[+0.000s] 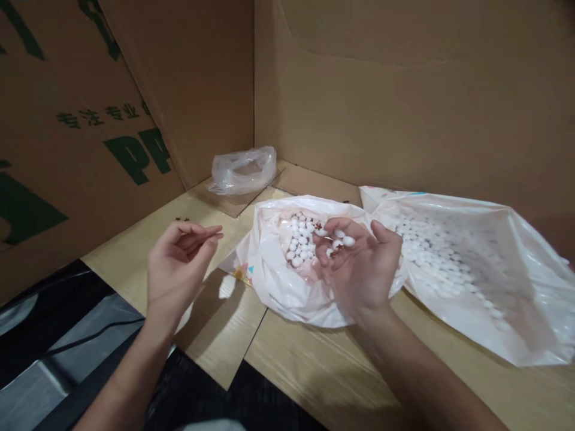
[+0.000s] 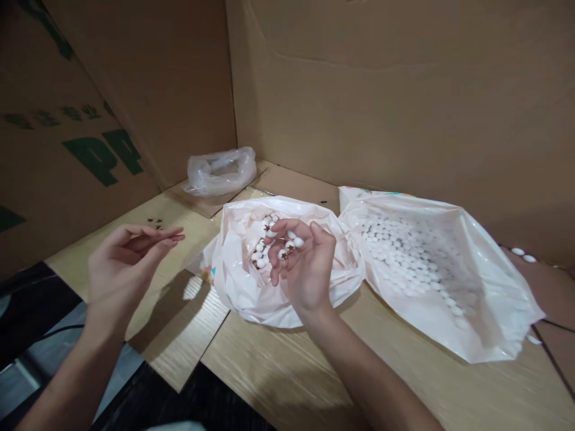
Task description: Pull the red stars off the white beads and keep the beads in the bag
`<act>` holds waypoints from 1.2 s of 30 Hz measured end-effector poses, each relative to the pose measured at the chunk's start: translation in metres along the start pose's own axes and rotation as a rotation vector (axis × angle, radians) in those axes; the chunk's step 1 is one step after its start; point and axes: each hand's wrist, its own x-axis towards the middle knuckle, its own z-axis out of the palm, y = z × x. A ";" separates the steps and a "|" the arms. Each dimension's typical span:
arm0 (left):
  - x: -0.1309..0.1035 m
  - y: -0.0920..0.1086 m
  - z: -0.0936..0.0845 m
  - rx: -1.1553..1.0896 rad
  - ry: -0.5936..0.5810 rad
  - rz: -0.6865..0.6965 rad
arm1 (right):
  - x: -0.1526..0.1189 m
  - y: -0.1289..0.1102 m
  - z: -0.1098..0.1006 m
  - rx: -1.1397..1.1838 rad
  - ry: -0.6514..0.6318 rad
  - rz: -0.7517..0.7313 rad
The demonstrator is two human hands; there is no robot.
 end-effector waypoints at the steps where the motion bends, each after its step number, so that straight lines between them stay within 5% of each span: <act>1: 0.006 -0.005 -0.007 0.074 0.007 0.019 | 0.001 0.000 -0.001 0.001 0.013 0.009; 8: 0.042 -0.030 -0.056 0.618 -0.046 -0.012 | 0.012 0.001 -0.006 0.002 0.132 0.093; 14: 0.060 -0.039 -0.074 0.840 -0.078 -0.037 | 0.017 -0.001 -0.008 -0.005 0.223 0.152; 27: 0.092 -0.069 -0.069 0.848 -0.236 0.073 | 0.019 0.003 -0.009 0.032 0.188 0.187; 33: 0.075 -0.051 -0.063 0.780 -0.109 0.128 | 0.022 0.006 -0.012 0.097 0.163 0.235; 36: 0.055 -0.028 -0.052 0.613 -0.052 0.018 | 0.022 0.009 -0.012 0.106 0.127 0.232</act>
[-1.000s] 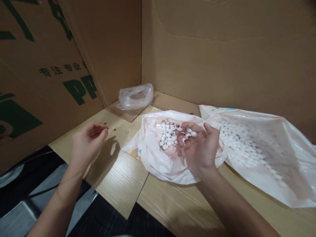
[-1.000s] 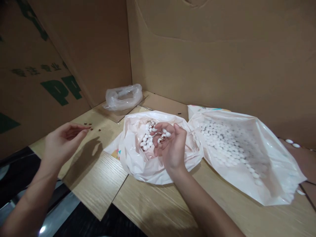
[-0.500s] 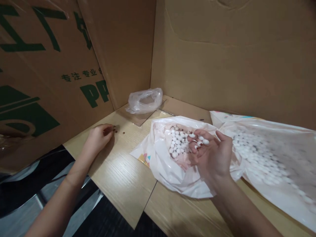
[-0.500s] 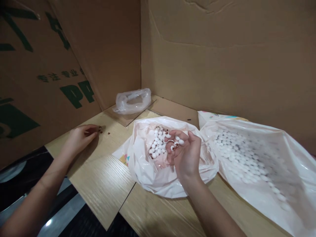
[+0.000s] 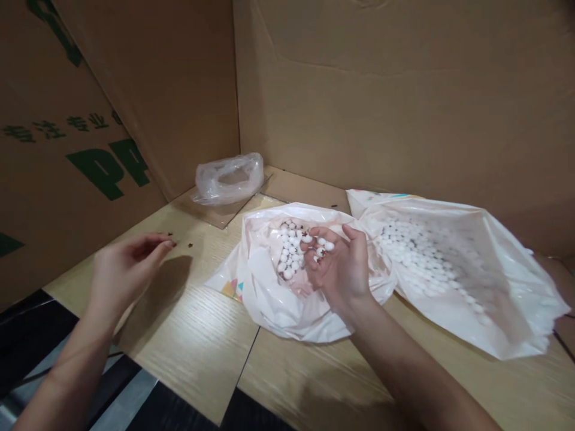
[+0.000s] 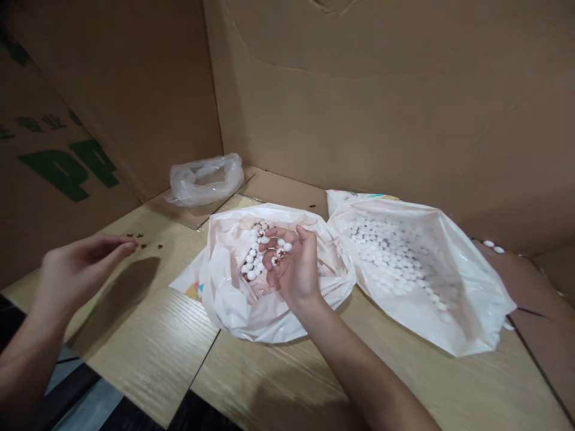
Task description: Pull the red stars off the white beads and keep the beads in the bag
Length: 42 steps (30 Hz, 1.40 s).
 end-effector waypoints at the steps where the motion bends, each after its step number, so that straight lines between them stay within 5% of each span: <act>1: -0.007 0.011 -0.001 -0.107 -0.009 -0.066 | 0.000 0.001 0.000 0.001 -0.011 0.004; 6: -0.030 0.056 0.008 -0.502 -0.122 -0.193 | -0.003 0.002 0.003 -0.004 -0.056 0.070; 11: -0.042 0.086 0.032 -0.791 -0.346 -0.168 | -0.007 0.003 0.006 -0.061 -0.122 0.047; 19: -0.052 0.110 0.053 -0.870 -0.606 -0.131 | -0.006 0.007 0.002 -0.115 -0.190 0.015; 29: -0.050 0.131 0.066 -0.927 -0.579 0.029 | -0.006 0.008 0.003 -0.181 -0.204 0.051; 37: -0.051 0.129 0.079 -0.421 -0.326 0.705 | -0.009 0.009 0.006 -0.182 -0.201 0.016; 42: -0.051 0.119 0.088 -0.383 -0.247 0.768 | -0.012 0.009 0.009 -0.187 -0.266 0.020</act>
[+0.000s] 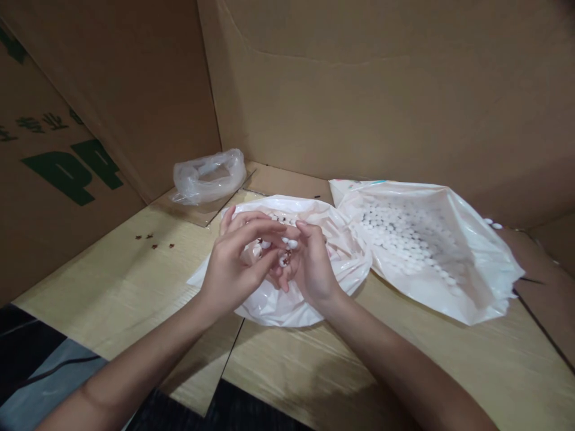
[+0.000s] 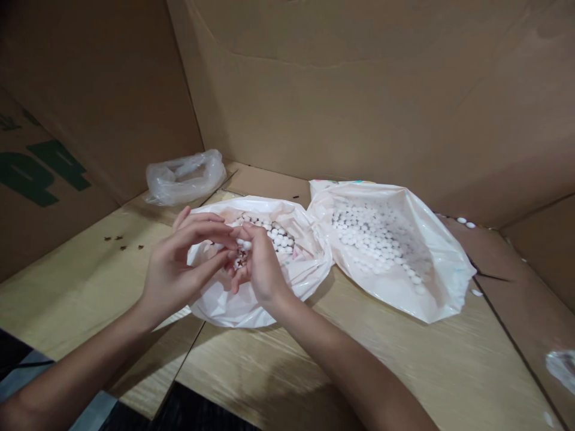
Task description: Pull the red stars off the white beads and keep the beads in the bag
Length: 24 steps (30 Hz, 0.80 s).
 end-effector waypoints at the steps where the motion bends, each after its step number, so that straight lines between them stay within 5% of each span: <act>1: -0.001 -0.001 0.000 -0.009 0.015 0.012 | -0.001 0.000 0.001 0.002 -0.004 -0.006; 10: -0.004 -0.005 -0.002 -0.084 0.011 0.083 | -0.007 0.000 0.004 -0.027 -0.067 -0.037; 24: -0.003 -0.001 -0.004 -0.068 -0.019 -0.011 | -0.007 0.003 0.004 -0.025 -0.042 -0.070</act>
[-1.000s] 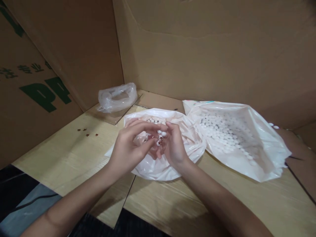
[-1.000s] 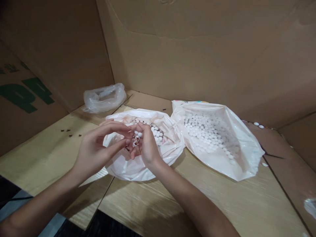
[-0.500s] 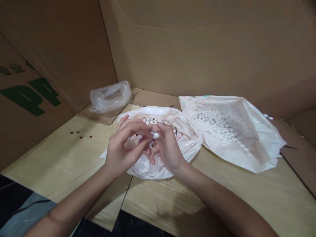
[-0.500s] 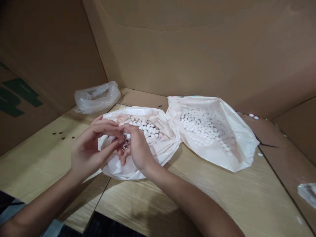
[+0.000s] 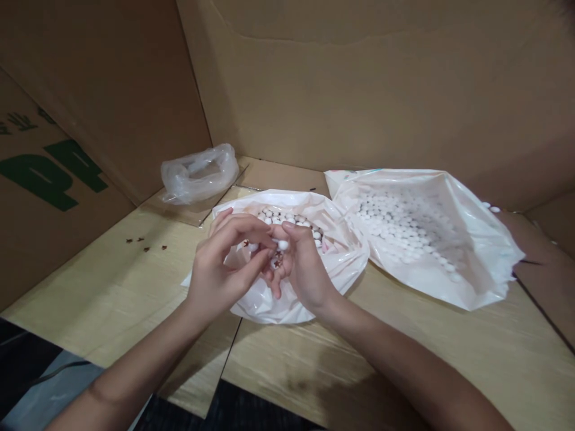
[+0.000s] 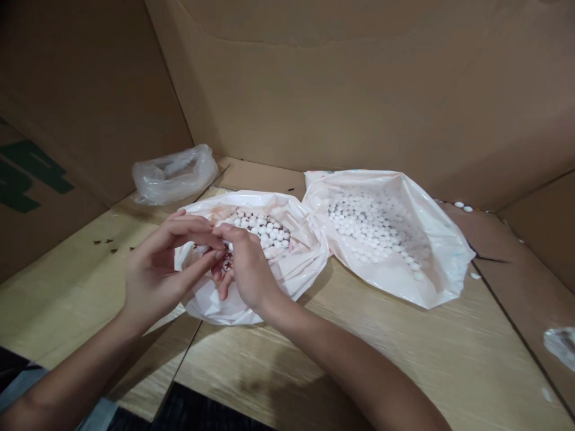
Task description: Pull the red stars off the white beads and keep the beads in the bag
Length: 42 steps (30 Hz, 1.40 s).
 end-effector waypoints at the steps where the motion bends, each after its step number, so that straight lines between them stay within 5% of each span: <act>1: 0.000 0.000 0.001 -0.009 0.006 0.001 | 0.000 0.000 0.000 -0.002 -0.006 0.002; 7: 0.000 -0.003 0.003 -0.127 0.056 -0.027 | -0.002 -0.001 0.001 -0.046 -0.018 -0.026; 15: -0.001 0.001 -0.001 -0.216 -0.079 -0.267 | -0.006 -0.003 0.002 -0.069 -0.040 -0.037; 42: -0.003 0.001 0.000 -0.209 0.009 -0.245 | -0.008 -0.001 0.003 -0.094 -0.062 -0.035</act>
